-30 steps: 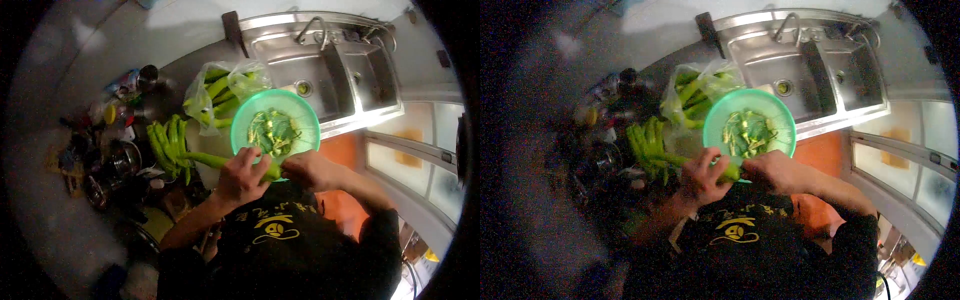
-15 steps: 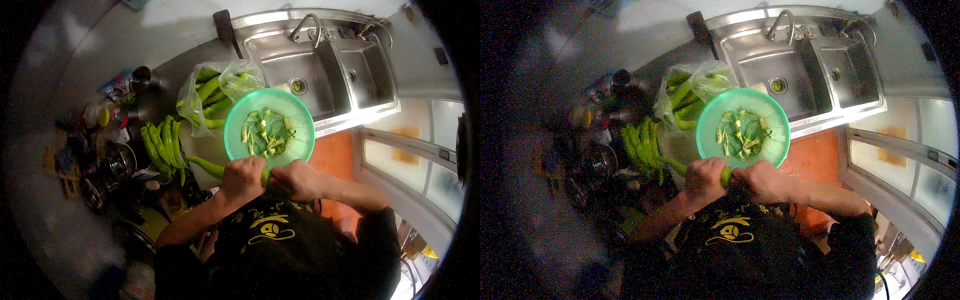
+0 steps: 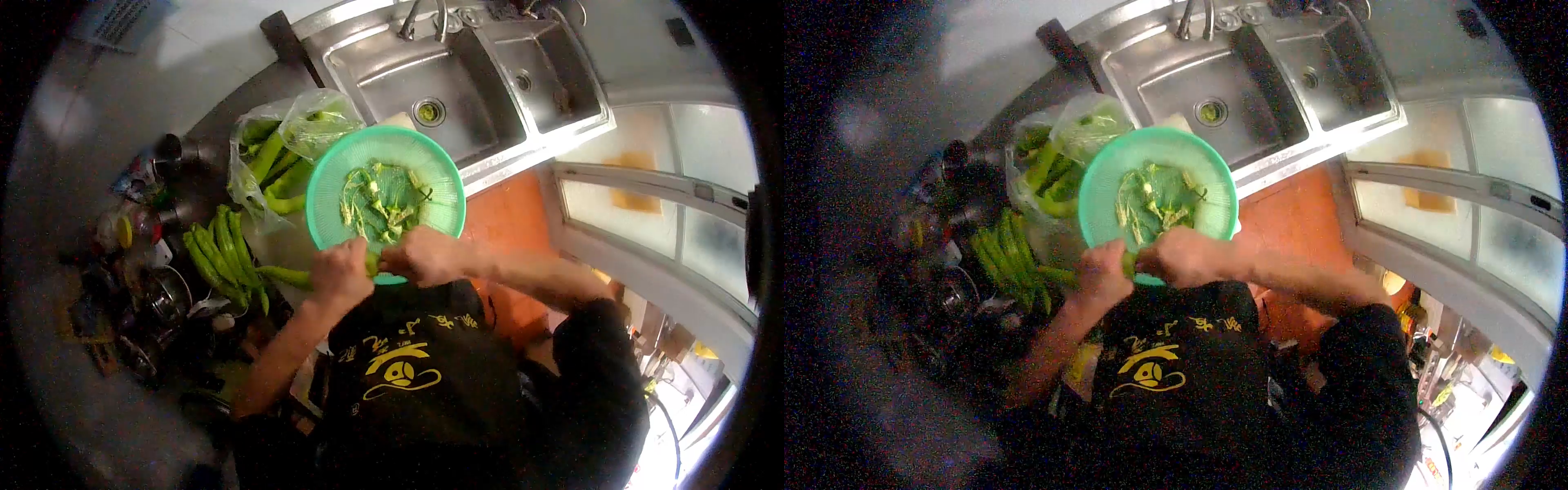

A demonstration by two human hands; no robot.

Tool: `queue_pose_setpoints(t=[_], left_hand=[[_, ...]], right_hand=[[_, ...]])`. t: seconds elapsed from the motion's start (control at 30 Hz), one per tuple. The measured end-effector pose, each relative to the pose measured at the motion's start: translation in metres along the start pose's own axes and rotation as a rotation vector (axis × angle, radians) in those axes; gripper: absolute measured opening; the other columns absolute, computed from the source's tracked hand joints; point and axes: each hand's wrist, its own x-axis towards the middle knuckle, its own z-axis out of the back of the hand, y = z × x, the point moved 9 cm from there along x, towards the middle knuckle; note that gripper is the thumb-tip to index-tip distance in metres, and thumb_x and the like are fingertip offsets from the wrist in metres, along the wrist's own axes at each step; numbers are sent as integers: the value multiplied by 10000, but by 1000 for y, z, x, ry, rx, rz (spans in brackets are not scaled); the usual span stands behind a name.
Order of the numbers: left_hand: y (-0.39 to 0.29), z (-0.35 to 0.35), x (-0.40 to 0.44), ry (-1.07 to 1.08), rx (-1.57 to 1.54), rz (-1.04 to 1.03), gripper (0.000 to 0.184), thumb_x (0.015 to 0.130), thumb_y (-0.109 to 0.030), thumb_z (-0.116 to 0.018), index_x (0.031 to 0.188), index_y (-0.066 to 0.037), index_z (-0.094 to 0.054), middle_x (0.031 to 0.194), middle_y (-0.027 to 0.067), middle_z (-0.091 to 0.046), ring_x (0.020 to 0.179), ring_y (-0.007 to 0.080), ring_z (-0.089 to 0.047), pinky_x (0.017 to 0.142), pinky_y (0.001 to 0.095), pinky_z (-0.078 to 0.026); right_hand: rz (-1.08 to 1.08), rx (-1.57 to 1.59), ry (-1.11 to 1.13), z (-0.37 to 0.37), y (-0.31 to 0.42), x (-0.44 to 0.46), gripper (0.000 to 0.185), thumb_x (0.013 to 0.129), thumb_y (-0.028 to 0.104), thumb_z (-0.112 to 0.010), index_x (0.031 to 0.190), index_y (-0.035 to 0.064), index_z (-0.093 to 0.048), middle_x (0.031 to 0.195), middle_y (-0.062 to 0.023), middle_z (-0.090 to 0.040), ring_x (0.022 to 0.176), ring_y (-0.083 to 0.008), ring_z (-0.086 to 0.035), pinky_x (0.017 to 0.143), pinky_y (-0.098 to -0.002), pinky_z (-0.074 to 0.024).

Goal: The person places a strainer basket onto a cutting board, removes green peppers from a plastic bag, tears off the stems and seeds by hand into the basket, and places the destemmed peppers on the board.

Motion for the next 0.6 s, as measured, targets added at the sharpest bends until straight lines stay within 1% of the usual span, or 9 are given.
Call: queue_pose_setpoints(t=[0.07,0.13,0.2,0.23,0.33,0.37,0.47,0.5,0.6], left_hand=[[57,6,-10,18,53,181,216,734,-107,-727,877,-34,-583,810,179,-666,738,408,-656,615,498,-498],[102,33,-11,-52,120,237,173,777,-106,-726,915,-44,-644,820,178,-687,742,409,-671,645,485,-517],[68,56,-2,-124,-72,183,193,785,-131,-766,889,-35,-634,780,184,-673,718,399,-669,641,465,-517],[56,57,-10,-122,-134,144,216,776,-133,-789,884,-33,-632,775,180,-669,708,384,-667,637,450,-516],[41,77,2,-235,-307,-15,278,747,-128,-849,871,-29,-620,758,160,-657,678,339,-657,623,405,-512],[39,83,-5,-267,-367,-45,294,737,-118,-863,867,-30,-614,750,149,-651,668,324,-650,618,390,-508],[30,106,-13,-263,-485,-101,355,695,-87,-902,882,-44,-604,739,91,-654,655,230,-640,626,345,-509],[23,116,-15,-248,-542,-101,359,699,-95,-904,888,-44,-603,738,81,-656,660,214,-642,632,342,-511],[3,135,-10,-236,-889,-84,347,757,-111,-881,935,-19,-598,812,81,-675,736,182,-675,697,328,-542]], right_hand=[[-79,254,-70,17,-24,-22,120,886,131,-652,973,50,-639,723,-183,-629,652,-389,-613,593,-479,-470],[-253,-7,2,44,-59,-47,317,779,145,-671,1090,85,-668,743,-192,-650,702,-400,-648,658,-493,-508],[-294,-133,58,26,-96,-49,261,837,162,-658,1085,80,-664,668,-180,-620,649,-399,-639,633,-504,-495],[-320,-232,129,17,-102,-41,320,882,217,-658,1166,73,-628,816,-174,-664,800,-380,-667,718,-486,-521],[-203,-471,-210,2,-120,-40,518,875,262,-693,1322,46,-542,1166,-195,-632,1021,-374,-628,864,-453,-514],[-280,-517,-138,-3,-126,-40,641,884,257,-687,1436,39,-444,1367,-205,-523,1183,-398,-557,998,-445,-480],[-286,-329,-261,0,-107,-35,602,913,287,-661,1415,27,-455,1333,-204,-541,1199,-394,-559,1004,-472,-480],[-284,-206,-217,-3,-93,-27,683,892,331,-700,1428,12,-420,1360,-214,-520,1225,-394,-547,1030,-466,-470],[53,68,-340,11,-3,6,770,859,366,-750,1439,10,-391,1353,-215,-519,1224,-402,-547,1034,-451,-468]])
